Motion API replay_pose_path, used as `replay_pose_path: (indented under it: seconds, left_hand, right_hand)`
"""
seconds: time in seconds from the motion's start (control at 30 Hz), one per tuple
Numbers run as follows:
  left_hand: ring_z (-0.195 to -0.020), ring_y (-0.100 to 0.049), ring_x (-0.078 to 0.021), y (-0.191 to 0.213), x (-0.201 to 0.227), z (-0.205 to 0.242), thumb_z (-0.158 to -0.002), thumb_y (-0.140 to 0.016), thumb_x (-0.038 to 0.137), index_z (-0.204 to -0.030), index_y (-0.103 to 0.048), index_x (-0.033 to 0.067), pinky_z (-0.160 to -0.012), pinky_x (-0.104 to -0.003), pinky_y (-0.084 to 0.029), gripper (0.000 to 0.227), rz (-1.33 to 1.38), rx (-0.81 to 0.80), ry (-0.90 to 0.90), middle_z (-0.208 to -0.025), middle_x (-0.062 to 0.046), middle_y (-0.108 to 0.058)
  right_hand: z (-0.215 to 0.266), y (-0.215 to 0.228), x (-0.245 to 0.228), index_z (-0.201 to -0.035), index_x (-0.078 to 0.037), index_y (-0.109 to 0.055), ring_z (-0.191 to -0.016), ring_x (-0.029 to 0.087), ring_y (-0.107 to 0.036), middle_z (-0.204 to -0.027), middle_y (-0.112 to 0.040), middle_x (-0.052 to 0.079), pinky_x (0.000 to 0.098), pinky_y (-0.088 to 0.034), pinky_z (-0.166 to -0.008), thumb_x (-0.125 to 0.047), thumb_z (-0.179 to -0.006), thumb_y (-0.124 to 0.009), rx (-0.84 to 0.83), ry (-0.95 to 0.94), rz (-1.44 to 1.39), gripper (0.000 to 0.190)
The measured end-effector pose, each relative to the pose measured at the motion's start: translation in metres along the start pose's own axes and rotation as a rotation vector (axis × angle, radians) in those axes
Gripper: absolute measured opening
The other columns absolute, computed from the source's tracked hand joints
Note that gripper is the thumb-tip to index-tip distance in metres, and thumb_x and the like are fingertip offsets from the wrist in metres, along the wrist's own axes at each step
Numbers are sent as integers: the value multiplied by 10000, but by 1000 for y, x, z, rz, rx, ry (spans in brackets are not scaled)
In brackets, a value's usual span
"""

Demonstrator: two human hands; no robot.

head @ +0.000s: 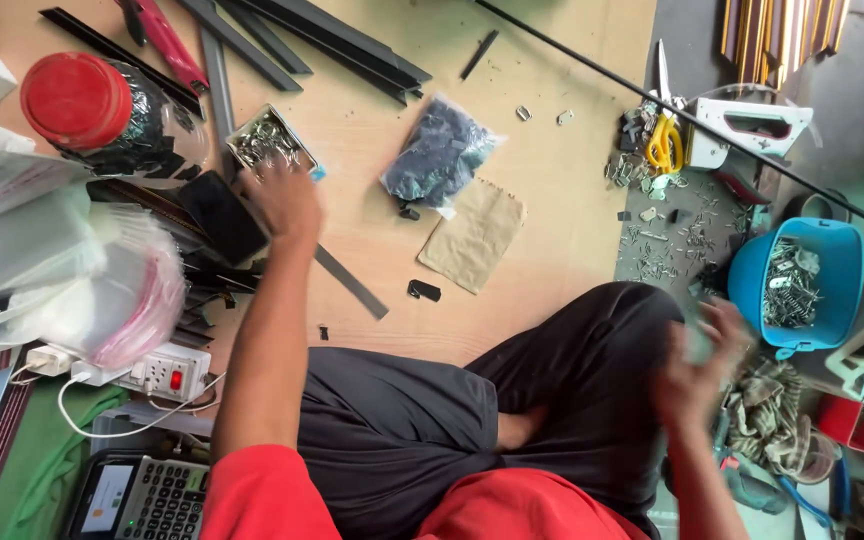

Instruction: Assembling the components of a picture frame including the molding and glass.

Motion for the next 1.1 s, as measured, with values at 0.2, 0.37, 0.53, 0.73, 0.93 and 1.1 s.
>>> replay_pose_path:
  seconds: [0.2,0.37,0.53,0.73,0.93,1.1]
  left_hand:
    - [-1380,-449,-369,34,116,26,-706,-874,298,-1603,-325,237,-1123,-540,-329,1053,417,112,-521,-1546,-166,-316]
    - [-1202,-514,-397,27,138,12,-732,-891,268,-1517,-415,321,-922,-531,-494,920,665,186,-495,-1402,-149,-437]
    - [-1126,-619,-350,-21,203,-35,-783,-832,135,-1346,-592,259,-880,-458,-537,624,973,177,-304,-1295,-119,-526]
    - [-1098,-629,-343,53,249,-66,-737,-851,279,-1273,-632,198,-894,-445,-534,585,1163,300,-384,-1210,-131,-560]
    - [-1311,-466,-417,40,140,-129,-873,-768,533,-1398,-614,223,-1052,-564,-400,629,847,475,-1,-1410,-231,-461]
    - [-1438,-281,-624,15,116,-157,-790,-773,585,-1362,-620,255,-1057,-739,-304,678,581,264,91,-1597,-324,-288]
  right_hand:
    - [9,-59,-50,-1517,-21,-483,-1344,417,-507,-1434,-527,224,513,-402,-1156,-265,-1027,-716,-220,379,348,594]
    - [7,-59,-62,-1460,-20,-539,-1349,402,-514,-1417,-567,201,507,-401,-1137,-270,-1005,-712,-215,403,372,547]
    - [6,-61,-74,-1434,-46,-561,-1336,394,-522,-1391,-576,187,502,-404,-1125,-256,-996,-706,-209,427,386,507]
    - [5,-62,-76,-1410,-58,-581,-1315,381,-530,-1379,-578,178,486,-407,-1115,-251,-977,-702,-209,432,412,490]
    - [-1,-71,-70,-1358,-70,-618,-1347,350,-544,-1361,-610,141,472,-404,-1126,-253,-977,-677,-213,401,422,427]
    - [-10,-78,-64,-1322,-77,-643,-1339,330,-550,-1335,-618,127,464,-405,-1104,-267,-949,-670,-234,359,452,420]
Point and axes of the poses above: each hand's wrist, its own z-axis away from the middle knuckle, its own y-axis out of the back of the hand, x = y × z, the point moved 10 cm from there along -z, towards the middle knuckle
